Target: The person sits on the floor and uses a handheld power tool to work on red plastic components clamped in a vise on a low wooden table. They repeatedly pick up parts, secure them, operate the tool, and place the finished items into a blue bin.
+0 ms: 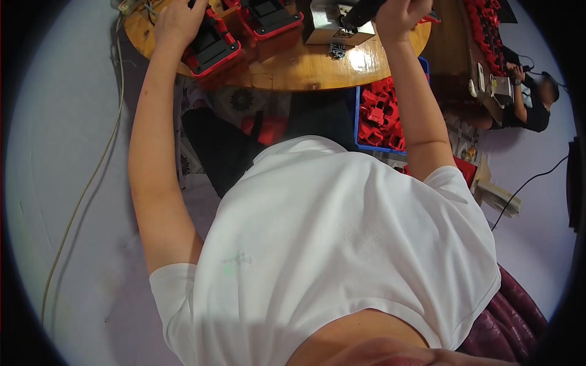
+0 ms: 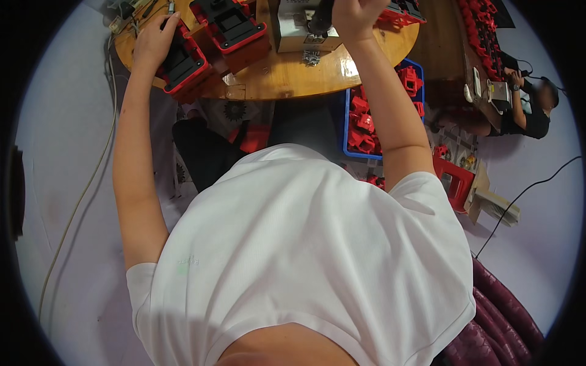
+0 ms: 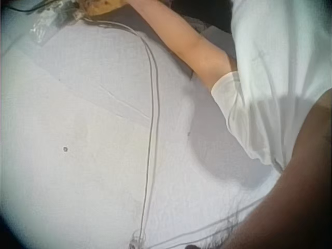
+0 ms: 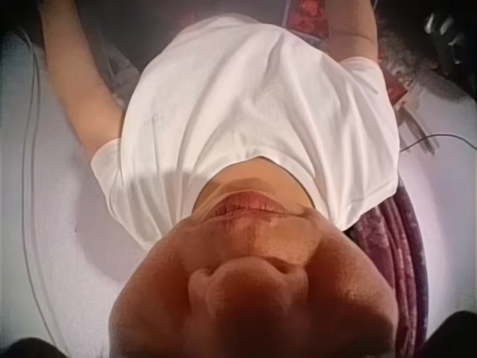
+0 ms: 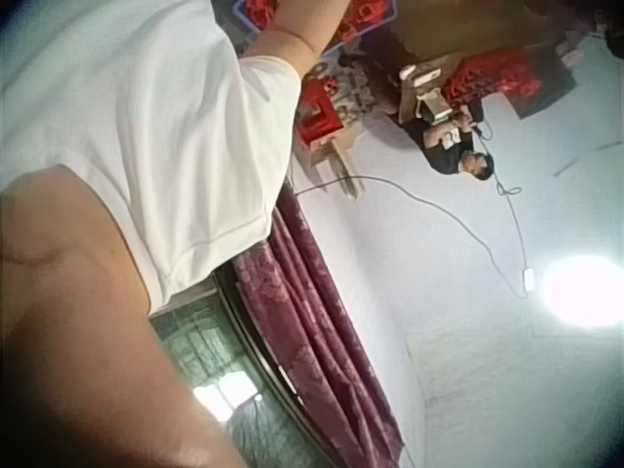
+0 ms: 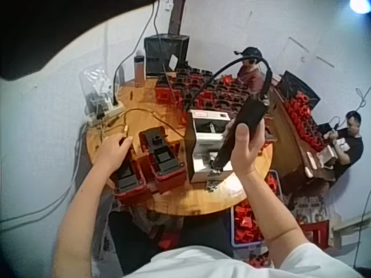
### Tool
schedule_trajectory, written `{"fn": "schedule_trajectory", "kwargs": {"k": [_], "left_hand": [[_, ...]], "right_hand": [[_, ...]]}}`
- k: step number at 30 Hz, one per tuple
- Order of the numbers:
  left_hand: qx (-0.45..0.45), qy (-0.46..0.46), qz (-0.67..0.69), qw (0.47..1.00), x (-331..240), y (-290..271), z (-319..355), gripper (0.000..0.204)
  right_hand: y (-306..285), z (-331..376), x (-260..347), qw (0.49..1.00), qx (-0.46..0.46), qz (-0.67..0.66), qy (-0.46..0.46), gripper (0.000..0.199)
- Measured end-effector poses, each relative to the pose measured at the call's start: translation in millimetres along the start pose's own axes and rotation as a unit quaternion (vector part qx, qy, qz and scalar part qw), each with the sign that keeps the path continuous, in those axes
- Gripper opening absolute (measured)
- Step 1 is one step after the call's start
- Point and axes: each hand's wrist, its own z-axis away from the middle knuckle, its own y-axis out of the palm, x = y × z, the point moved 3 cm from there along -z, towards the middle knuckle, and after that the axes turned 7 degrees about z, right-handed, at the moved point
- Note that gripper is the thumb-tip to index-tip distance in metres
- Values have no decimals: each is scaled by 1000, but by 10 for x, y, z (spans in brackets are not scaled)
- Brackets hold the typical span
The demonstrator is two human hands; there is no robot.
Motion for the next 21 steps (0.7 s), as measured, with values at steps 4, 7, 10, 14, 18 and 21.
{"fn": "schedule_trajectory", "kwargs": {"k": [4, 7, 10, 14, 18, 21], "left_hand": [[10, 1, 9, 1000, 15, -42, 8, 61], [-5, 3, 1, 1000, 10, -65, 4, 60], [-4, 7, 5, 1000, 6, -57, 7, 60], [-5, 20, 4, 1000, 17, -54, 3, 59], [-72, 60, -54, 994, -24, -155, 113, 53], [-170, 238, -104, 950, -648, -228, 269, 38]], "right_hand": [[-54, 99, 86, 998, -10, 19, -64, 51], [-35, 97, 131, 998, -19, 30, -57, 51], [-15, 71, 133, 999, -22, 19, -39, 52], [58, 85, 81, 997, -2, 6, -74, 50], [47, 37, 37, 999, 12, -36, -19, 49], [16, -5, 44, 999, 13, -34, -22, 49]]}}
